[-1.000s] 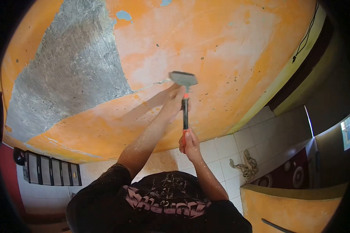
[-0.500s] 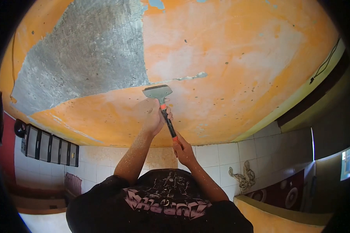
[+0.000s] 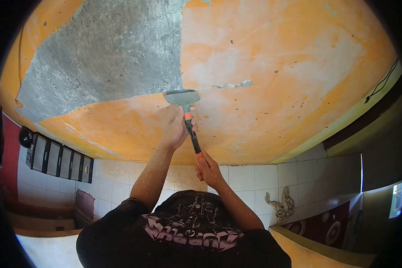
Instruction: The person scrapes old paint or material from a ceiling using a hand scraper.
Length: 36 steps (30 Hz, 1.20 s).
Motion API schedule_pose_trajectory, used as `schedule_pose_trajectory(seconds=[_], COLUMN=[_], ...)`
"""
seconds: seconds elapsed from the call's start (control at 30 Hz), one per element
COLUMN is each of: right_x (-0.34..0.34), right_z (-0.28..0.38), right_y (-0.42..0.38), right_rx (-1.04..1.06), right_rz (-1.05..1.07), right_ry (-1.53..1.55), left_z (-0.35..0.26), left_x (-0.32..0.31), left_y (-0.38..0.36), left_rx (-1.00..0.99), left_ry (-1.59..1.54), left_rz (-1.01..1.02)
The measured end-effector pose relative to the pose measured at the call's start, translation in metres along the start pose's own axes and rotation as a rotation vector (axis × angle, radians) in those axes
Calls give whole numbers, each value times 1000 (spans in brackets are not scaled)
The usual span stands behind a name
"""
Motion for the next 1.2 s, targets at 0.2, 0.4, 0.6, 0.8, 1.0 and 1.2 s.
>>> schedule_pose_trajectory(seconds=[0.2, 0.4, 0.6, 0.8, 1.0, 1.2], right_x=[-12, -9, -11, -15, -9, -13], right_z=[5, 3, -7, 8, 4, 7], right_y=[5, 14, 22, 18, 22, 26], right_rx=[-7, 120, 185, 158, 191, 232], right_rz=[-18, -74, -116, -142, -178, -182], right_ry=[-11, -56, -45, -81, -84, -31], left_z=[-6, -8, -6, -8, -11, -28], left_x=[6, 5, 10, 12, 6, -7], left_y=[2, 1, 8, 10, 8, 10], left_rx=[-13, 7, 28, 15, 14, -8], left_ry=[47, 90, 103, 111, 141, 207], left_rz=[-9, -40, 34, 29, 5, 57])
Point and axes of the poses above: each hand's wrist, its own y-axis towards the middle knuckle, its own x-axis out of the back of the hand, z = x × y, the point moved 9 cm from there along y, towards the middle knuckle, and after that the axes turned 8 degrees about x, right-handed, at the moved point
